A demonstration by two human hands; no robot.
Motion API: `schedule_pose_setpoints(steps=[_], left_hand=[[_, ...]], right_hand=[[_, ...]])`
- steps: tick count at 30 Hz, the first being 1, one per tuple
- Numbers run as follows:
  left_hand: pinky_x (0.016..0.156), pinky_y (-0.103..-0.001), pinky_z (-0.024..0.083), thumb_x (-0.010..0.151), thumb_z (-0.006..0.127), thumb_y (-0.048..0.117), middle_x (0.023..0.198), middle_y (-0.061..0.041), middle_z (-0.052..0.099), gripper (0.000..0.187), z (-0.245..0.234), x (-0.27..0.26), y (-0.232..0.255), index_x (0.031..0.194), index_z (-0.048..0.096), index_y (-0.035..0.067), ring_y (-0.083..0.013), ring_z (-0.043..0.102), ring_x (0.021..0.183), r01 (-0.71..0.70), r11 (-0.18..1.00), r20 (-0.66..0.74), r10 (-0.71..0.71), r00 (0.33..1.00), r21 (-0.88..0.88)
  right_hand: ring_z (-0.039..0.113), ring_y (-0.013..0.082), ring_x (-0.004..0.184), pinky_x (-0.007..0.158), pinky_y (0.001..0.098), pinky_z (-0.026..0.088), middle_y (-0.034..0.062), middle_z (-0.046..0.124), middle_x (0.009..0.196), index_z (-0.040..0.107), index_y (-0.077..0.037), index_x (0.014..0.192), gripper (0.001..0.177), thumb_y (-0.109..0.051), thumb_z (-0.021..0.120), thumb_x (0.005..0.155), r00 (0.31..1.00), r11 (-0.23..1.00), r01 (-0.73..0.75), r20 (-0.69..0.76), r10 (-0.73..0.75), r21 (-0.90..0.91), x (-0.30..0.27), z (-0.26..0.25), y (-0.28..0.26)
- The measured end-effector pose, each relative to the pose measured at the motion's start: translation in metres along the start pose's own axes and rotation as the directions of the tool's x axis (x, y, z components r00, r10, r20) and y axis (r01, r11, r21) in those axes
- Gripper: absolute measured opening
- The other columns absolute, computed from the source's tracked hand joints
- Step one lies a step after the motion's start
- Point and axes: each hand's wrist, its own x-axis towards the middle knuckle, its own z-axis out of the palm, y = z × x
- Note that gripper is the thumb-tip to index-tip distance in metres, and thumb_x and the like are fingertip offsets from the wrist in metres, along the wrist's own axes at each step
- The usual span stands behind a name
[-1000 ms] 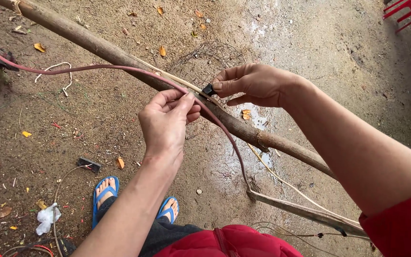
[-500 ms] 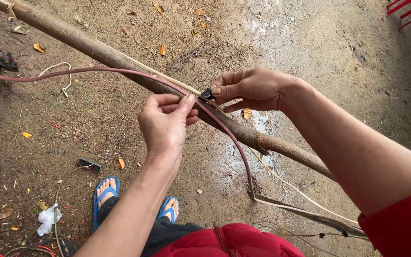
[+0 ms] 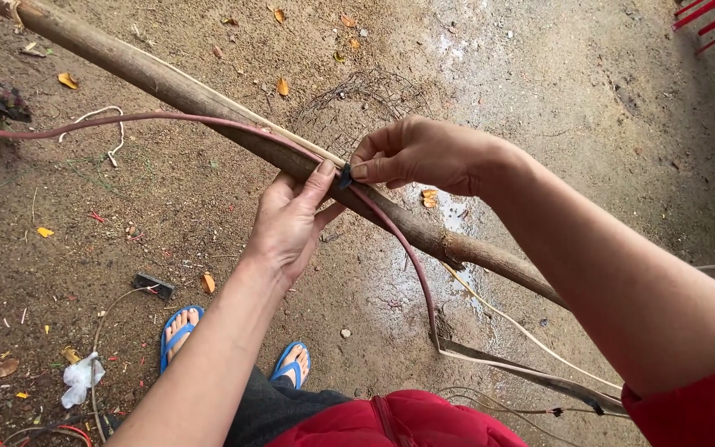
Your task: Securing electrical wires to a wooden structure using electrical tape and connecting a plug to a socket.
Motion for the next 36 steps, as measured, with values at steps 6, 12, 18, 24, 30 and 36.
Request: schedule_pose_setpoints(steps=[6,12,18,24,30,36], left_hand=[[0.102,-0.048,0.053,0.088,0.082,0.038,0.108,-0.001,0.064,0.052,-0.004,0.000,0.002,0.125,0.061,0.009,-0.0171,0.063,0.107,0.020,0.997,-0.017,-0.019,1.000,0.070],[0.093,-0.047,0.058,0.085,0.085,0.037,0.100,-0.008,0.071,0.050,-0.008,0.007,-0.002,0.118,0.065,0.005,-0.0221,0.071,0.093,0.043,0.994,-0.057,-0.037,0.998,0.103],[0.085,-0.043,0.062,0.083,0.088,0.035,0.096,-0.009,0.069,0.055,-0.006,0.005,0.004,0.120,0.066,0.002,-0.0210,0.068,0.084,0.069,0.987,-0.137,-0.049,0.989,0.146],[0.078,-0.044,0.067,0.081,0.088,0.034,0.092,-0.011,0.066,0.052,0.007,-0.002,0.008,0.114,0.067,-0.001,-0.0221,0.067,0.079,0.064,0.991,-0.195,-0.040,0.980,0.116],[0.073,-0.044,0.070,0.079,0.090,0.033,0.088,-0.012,0.065,0.051,0.010,-0.004,0.010,0.110,0.068,-0.002,-0.0220,0.068,0.074,0.049,0.994,-0.215,-0.026,0.976,0.102],[0.070,-0.044,0.071,0.079,0.091,0.032,0.087,-0.013,0.066,0.051,0.008,-0.005,0.009,0.108,0.069,-0.004,-0.0219,0.068,0.071,0.051,0.992,-0.250,-0.020,0.968,0.118]], right_hand=[[0.063,0.0101,0.081,0.082,0.0267,0.054,-0.0030,0.065,0.074,0.081,-0.013,0.098,0.014,-0.025,0.083,0.092,0.994,0.990,0.089,-0.052,-0.095,-0.111,-0.001,0.008,0.001],[0.072,0.0195,0.083,0.082,0.0341,0.059,-0.0052,0.072,0.074,0.079,-0.025,0.085,0.012,-0.035,0.086,0.084,0.868,0.822,0.236,-0.269,-0.418,-0.519,-0.003,0.039,0.020],[0.072,0.0291,0.100,0.088,0.0425,0.058,0.0049,0.064,0.104,0.081,-0.022,0.103,0.010,-0.021,0.077,0.093,0.743,0.846,0.314,-0.443,-0.502,-0.431,-0.013,0.074,0.053],[0.074,0.0308,0.093,0.084,0.0444,0.060,0.0083,0.067,0.094,0.072,-0.014,0.100,0.005,-0.011,0.069,0.098,0.639,0.827,0.393,-0.528,-0.559,-0.401,-0.024,0.083,0.048],[0.077,0.0249,0.095,0.092,0.0474,0.062,0.0060,0.075,0.087,0.065,-0.014,0.121,0.031,-0.007,0.077,0.093,0.672,0.905,0.384,-0.618,-0.409,-0.181,-0.016,0.084,0.046],[0.078,0.0255,0.096,0.089,0.0451,0.062,0.0087,0.074,0.093,0.077,-0.013,0.115,0.022,-0.006,0.075,0.094,0.673,0.912,0.344,-0.619,-0.405,-0.223,-0.017,0.088,0.049]])
